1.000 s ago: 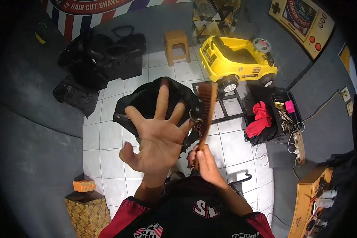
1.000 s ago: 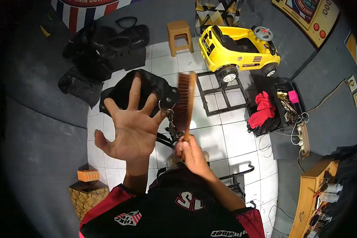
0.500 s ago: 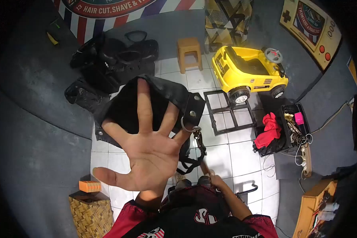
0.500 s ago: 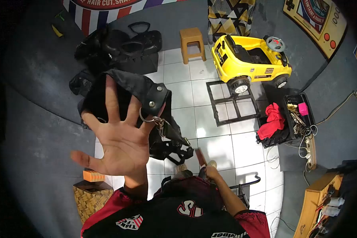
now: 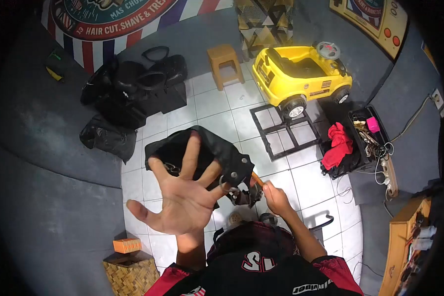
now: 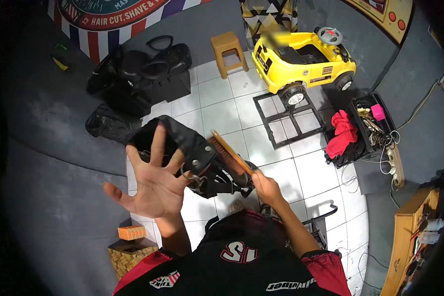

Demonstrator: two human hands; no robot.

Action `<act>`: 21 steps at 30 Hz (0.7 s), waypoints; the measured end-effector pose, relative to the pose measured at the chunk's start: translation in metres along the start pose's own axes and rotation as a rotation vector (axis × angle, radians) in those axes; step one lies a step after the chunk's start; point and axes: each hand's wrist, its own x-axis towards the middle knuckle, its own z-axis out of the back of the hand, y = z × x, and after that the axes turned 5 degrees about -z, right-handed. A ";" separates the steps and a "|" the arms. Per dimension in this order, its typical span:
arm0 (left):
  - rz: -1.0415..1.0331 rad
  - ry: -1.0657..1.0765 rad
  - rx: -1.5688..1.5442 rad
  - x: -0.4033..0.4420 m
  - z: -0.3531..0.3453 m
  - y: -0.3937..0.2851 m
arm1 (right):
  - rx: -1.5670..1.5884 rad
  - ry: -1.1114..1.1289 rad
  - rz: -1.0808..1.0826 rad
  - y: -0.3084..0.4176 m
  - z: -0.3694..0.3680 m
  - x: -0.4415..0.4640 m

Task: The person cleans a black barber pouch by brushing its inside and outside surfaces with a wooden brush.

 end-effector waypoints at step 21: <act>0.225 -0.025 0.124 -0.003 0.039 0.014 | 0.504 -0.159 0.311 0.079 0.033 -0.037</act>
